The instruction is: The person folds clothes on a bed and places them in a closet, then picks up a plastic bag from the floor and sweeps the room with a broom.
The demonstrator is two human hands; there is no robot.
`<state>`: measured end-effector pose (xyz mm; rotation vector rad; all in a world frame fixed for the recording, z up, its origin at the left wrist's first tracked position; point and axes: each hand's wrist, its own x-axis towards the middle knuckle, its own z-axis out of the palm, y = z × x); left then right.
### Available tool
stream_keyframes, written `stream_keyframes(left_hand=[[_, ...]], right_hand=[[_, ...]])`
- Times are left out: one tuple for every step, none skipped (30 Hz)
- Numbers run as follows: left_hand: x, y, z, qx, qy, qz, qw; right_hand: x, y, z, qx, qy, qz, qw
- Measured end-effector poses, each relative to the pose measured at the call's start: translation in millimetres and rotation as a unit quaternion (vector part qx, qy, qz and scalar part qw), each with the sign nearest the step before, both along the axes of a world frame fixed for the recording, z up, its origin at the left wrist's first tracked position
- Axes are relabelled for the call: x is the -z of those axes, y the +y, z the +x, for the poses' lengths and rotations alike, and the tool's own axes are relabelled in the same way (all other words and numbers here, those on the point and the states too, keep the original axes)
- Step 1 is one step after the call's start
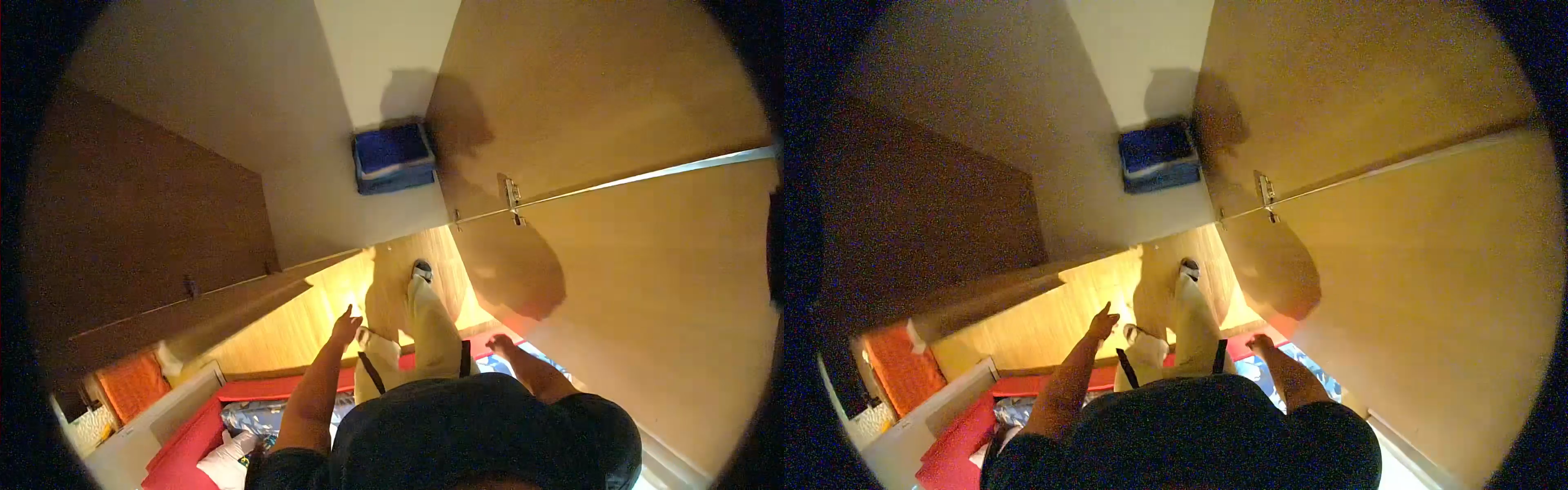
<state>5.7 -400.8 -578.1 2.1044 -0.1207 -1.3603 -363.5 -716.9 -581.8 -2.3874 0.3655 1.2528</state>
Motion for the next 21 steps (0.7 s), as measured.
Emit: stream_keyframes(left_hand=[[-39,4,13,-0.047,0.017,-0.003,0.999],[-61,21,11,-0.093,0.042,0.004,0.995],[-69,50,10,-0.168,0.082,-0.061,0.980],[-88,71,9,-0.204,0.092,-0.047,0.974],[-98,96,6,-0.221,0.077,-0.054,0.971],[-105,127,-2,-0.238,0.065,-0.058,0.967],[-110,163,-14,-0.294,0.056,-0.092,0.950],[-112,194,-27,-0.349,0.044,-0.126,0.928],[-127,215,-42,-0.365,0.008,-0.061,0.929],[-121,256,-61,-0.433,0.050,-0.086,0.896],[-111,295,-88,-0.451,0.000,-0.091,0.888],[-80,358,-111,-0.490,0.091,-0.104,0.861],[-43,416,-137,-0.523,0.180,-0.115,0.825],[-19,441,-145,-0.526,0.178,-0.120,0.823],[-5,479,-210,-0.559,0.154,-0.147,0.801],[10,490,-251,-0.591,0.131,-0.172,0.777],[21,504,-263,-0.621,0.111,-0.195,0.752],[16,506,-272,-0.625,0.113,-0.194,0.748],[11,491,-285,-0.618,0.116,-0.177,0.757],[3,471,-290,-0.610,0.120,-0.160,0.767],[-2,449,-288,-0.600,0.123,-0.148,0.777]], right_hand=[[-14,5,1,0.049,0.010,0.018,0.999],[-19,19,-12,0.099,0.029,0.046,0.994],[-19,35,-10,0.176,0.075,0.034,0.981],[-9,49,-16,0.250,0.126,0.025,0.960],[-12,59,-16,0.186,0.100,0.038,0.977],[4,61,-44,-0.021,-0.236,0.112,0.965],[3,77,-46,-0.022,-0.229,0.117,0.966],[5,85,-31,-0.051,-0.263,0.088,0.959],[5,87,-8,-0.081,-0.295,0.059,0.950],[5,93,20,-0.113,-0.328,0.029,0.938],[-36,108,59,0.075,-0.037,0.047,0.995],[17,97,45,-0.146,-0.373,0.038,0.915],[-26,114,73,-0.037,-0.131,0.029,0.990],[-38,121,83,-0.040,-0.118,0.041,0.991],[-43,128,89,0.088,-0.089,0.072,0.990],[-43,130,91,0.214,-0.056,0.101,0.970],[-48,134,90,0.210,-0.052,0.100,0.971],[-56,134,92,0.309,-0.001,0.133,0.942],[-63,134,89,0.406,0.051,0.162,0.898],[-34,121,68,0.403,0.056,0.158,0.899],[-8,106,48,0.375,0.031,0.209,0.903]])
